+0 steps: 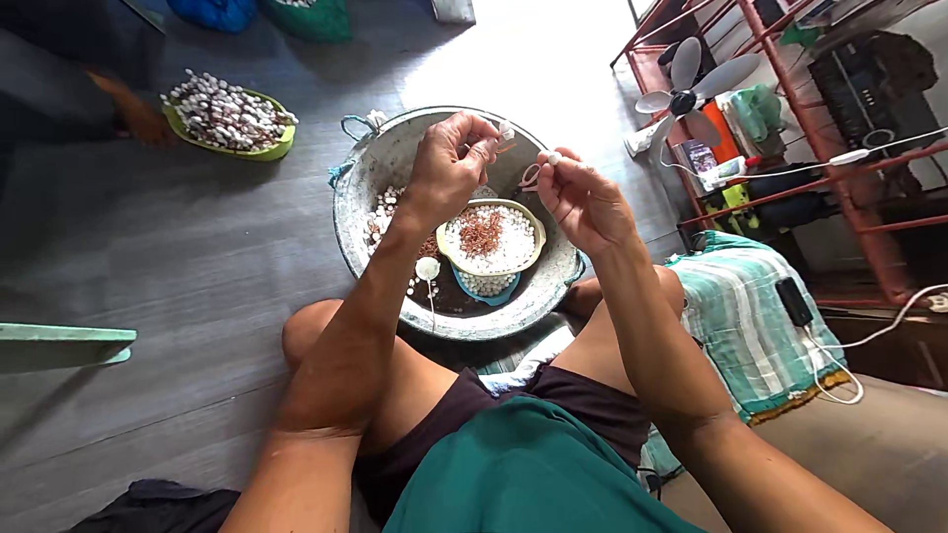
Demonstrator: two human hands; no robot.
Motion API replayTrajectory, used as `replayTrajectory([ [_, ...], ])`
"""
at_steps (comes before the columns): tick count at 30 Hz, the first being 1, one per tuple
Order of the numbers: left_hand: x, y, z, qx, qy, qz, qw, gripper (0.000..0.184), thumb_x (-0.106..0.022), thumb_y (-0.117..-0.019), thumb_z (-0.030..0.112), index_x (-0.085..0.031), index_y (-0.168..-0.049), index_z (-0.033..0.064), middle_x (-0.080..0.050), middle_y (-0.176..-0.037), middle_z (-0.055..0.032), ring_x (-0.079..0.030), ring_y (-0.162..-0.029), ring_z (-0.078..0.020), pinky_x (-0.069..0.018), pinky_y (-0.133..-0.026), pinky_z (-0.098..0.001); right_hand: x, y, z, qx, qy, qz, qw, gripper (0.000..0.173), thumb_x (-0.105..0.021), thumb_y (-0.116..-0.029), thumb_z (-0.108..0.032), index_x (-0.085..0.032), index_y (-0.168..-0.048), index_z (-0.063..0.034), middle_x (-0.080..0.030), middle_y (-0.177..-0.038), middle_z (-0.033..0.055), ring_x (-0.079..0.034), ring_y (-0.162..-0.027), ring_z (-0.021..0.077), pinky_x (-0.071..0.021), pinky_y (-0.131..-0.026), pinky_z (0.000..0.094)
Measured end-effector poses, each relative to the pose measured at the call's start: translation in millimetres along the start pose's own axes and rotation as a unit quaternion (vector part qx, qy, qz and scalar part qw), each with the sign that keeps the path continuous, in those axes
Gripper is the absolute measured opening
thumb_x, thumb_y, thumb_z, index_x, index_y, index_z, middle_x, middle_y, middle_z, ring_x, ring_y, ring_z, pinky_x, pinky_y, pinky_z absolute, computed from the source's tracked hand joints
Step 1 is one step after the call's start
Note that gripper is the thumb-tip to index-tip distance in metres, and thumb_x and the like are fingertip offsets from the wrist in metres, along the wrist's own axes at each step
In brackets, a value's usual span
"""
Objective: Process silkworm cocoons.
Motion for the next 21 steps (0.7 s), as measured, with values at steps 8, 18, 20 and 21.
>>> replayTrajectory([
  [8, -3, -1, -3, 0.001, -0.042, -0.002, 0.999, 0.011, -0.059, -0.1031, 0.011, -0.067, -0.107, 0.0047, -0.069, -0.085, -0.0026, -0.064, -0.065, -0.0081, -0.0561, -0.059, -0.0233, -10, -6, -7, 0.02, 0.021, 0.027, 0.999, 0.028, -0.047, -0.1028, 0.001, -0.057, -0.129, 0.005, -0.069, -0.116, 0.0175, -0.072, -0.098, 0.021, -0.0598, -0.093, 0.0309],
  [18, -7, 2, 1, -0.023, -0.091, 0.025, 0.995, 0.012, -0.061, -0.1016, 0.015, -0.071, -0.105, 0.008, -0.069, -0.081, 0.0008, -0.063, -0.064, -0.006, -0.0536, -0.06, -0.024, -17, -17, -5, 0.06, 0.122, 0.004, 0.991, 0.021, -0.053, -0.1051, -0.004, -0.066, -0.12, 0.0037, -0.072, -0.106, 0.0138, -0.072, -0.089, 0.0169, -0.0607, -0.087, 0.031],
  [20, -8, 3, 3, -0.032, -0.116, 0.027, 0.992, 0.013, -0.061, -0.1019, 0.016, -0.071, -0.105, 0.0085, -0.069, -0.081, 0.0017, -0.062, -0.064, -0.0045, -0.0531, -0.06, -0.0227, -18, -16, -4, 0.076, 0.156, 0.009, 0.985, 0.02, -0.055, -0.104, -0.003, -0.066, -0.119, 0.0045, -0.072, -0.104, 0.0141, -0.072, -0.087, 0.0172, -0.0615, -0.086, 0.0317],
  [21, -9, 4, 4, -0.036, -0.128, 0.028, 0.991, 0.013, -0.061, -0.102, 0.016, -0.071, -0.105, 0.0085, -0.068, -0.08, 0.0019, -0.062, -0.064, -0.0039, -0.0527, -0.06, -0.0221, -19, -16, -3, 0.086, 0.172, 0.014, 0.981, 0.02, -0.057, -0.1033, -0.002, -0.067, -0.119, 0.005, -0.073, -0.103, 0.0141, -0.072, -0.087, 0.0174, -0.0618, -0.085, 0.032],
])
Point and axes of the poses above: each hand's wrist, its own y-axis away from the middle knuckle, its own x-axis out of the back of the hand, z = x × y, the point moved 4 cm from there along -y, towards the middle knuckle
